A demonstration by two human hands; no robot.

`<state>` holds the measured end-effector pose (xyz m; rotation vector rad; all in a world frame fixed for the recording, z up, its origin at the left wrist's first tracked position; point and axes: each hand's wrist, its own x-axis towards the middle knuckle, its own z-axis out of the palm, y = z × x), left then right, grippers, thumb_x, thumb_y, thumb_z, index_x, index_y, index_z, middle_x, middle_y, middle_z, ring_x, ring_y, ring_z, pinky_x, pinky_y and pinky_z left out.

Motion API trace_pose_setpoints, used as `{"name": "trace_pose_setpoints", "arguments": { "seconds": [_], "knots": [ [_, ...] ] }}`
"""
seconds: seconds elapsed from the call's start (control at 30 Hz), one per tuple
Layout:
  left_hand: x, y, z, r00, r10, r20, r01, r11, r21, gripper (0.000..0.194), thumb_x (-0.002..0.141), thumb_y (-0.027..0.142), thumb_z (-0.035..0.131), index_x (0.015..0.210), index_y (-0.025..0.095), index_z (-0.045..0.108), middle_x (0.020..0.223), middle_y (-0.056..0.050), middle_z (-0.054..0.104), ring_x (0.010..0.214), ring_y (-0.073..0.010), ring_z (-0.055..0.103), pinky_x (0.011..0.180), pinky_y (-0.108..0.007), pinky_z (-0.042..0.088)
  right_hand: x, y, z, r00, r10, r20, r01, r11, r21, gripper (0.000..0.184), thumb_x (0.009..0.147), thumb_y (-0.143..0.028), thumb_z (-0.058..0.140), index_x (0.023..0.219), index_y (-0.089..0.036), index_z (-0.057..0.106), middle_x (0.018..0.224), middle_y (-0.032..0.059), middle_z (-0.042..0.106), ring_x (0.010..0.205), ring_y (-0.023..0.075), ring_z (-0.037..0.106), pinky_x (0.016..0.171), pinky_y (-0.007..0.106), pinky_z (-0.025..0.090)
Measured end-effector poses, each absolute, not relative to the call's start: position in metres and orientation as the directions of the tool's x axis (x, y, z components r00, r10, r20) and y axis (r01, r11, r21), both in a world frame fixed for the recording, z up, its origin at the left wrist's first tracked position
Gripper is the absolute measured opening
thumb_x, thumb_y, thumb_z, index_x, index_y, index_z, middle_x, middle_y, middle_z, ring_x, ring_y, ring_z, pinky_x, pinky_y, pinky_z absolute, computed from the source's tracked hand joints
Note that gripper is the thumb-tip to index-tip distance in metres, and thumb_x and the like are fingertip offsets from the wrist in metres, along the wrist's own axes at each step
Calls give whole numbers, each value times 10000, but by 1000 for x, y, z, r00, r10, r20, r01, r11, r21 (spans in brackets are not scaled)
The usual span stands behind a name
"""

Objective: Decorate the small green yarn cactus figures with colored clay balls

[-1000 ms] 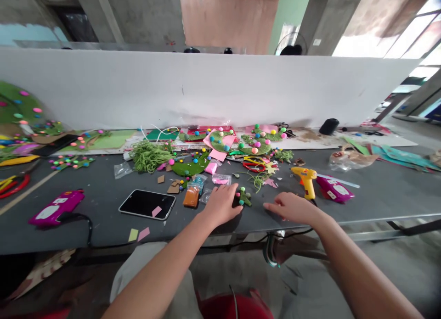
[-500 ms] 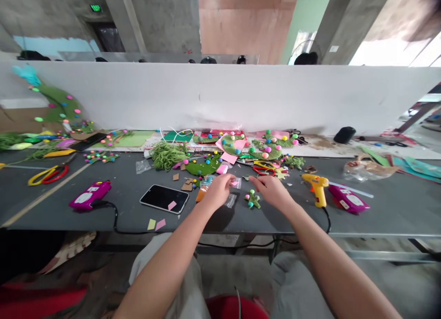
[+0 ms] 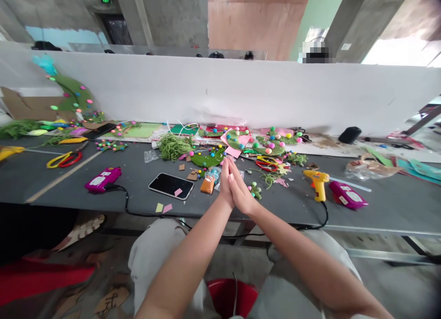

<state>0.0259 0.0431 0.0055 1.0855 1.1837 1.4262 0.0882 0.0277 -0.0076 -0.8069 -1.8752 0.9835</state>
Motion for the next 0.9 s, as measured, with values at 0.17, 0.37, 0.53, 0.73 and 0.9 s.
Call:
{"name": "trace_pose_setpoints", "arguments": {
  "seconds": [0.17,0.37,0.53,0.73,0.9],
  "knots": [
    [18,9,7,-54,992,112,-5,-112,994,751,1037,670,136,1364,232,650,1391,-127,682,1338,-289,622,1076,-462,539,125,74,-12,-230,920,316,296,376,-878,1074,860,-929,239,1583,-163,449,1711,137,312,1629,334,154,1330,525,88],
    [-85,9,7,-132,966,220,410,-149,900,319,842,301,663,1108,139,731,1209,-148,759,1120,-270,712,1047,-380,529,183,94,9,-168,925,341,315,378,-870,776,908,-807,458,1219,-153,737,1300,140,728,1292,338,611,1139,460,445],
    [-135,30,1,-211,939,273,709,-45,703,272,816,293,651,1048,176,732,1091,-102,784,1009,-261,718,1012,-389,528,205,97,9,-243,919,311,511,393,-764,423,903,-528,625,986,-141,773,938,95,780,865,241,681,815,369,516],
    [-92,78,1,-98,968,230,877,-25,479,286,861,399,639,1069,230,740,1167,-100,781,1094,-310,708,939,-399,532,207,112,1,-233,938,258,578,347,-739,293,871,-413,642,864,-144,758,810,69,753,750,207,646,719,340,476],
    [-47,138,-9,-101,982,161,941,42,335,288,820,453,674,966,212,733,1069,-163,777,1115,-404,679,1010,-548,448,200,108,4,-284,926,250,569,373,-733,272,900,-412,620,879,-173,747,870,65,774,819,219,690,768,345,509]
  ]
}}
